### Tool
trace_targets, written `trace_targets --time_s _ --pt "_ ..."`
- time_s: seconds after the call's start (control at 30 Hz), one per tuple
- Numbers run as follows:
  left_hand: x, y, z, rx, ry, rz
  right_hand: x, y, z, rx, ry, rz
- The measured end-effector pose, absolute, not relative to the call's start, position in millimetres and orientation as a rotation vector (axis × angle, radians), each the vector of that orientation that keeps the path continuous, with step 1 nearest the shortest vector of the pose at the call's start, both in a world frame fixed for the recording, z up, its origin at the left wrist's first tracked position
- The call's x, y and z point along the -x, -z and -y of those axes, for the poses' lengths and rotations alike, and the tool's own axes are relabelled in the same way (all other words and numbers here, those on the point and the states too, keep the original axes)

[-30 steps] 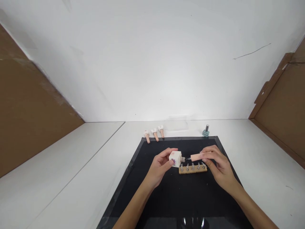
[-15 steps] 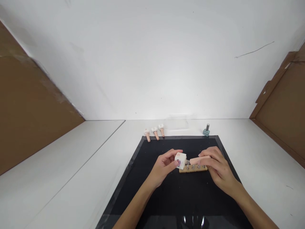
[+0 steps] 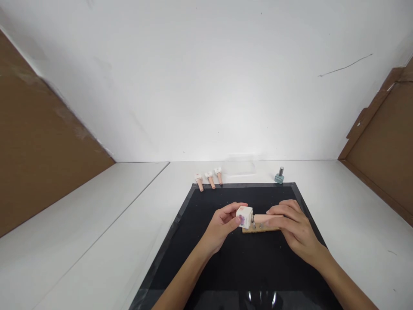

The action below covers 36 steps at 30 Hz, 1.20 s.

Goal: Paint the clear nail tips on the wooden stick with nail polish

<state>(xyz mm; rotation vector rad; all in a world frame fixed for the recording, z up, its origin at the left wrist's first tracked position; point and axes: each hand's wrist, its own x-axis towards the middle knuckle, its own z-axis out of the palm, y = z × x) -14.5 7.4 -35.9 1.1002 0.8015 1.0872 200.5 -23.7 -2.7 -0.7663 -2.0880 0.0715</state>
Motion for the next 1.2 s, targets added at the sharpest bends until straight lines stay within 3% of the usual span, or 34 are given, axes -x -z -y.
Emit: trace_targets --time_s 0.7,1.03,1.2 --pt "17 34 -7 -1.099 -1.123 -0.711 -193 12 19 0.965 -0.774 1.657" --pt "18 35 -10 -1.253 -1.098 -0.761 -198 5 21 0.856 -0.241 2.05" --pt "18 36 -10 -1.318 -1.06 -0.765 -201 2 22 0.832 -0.183 2.143"
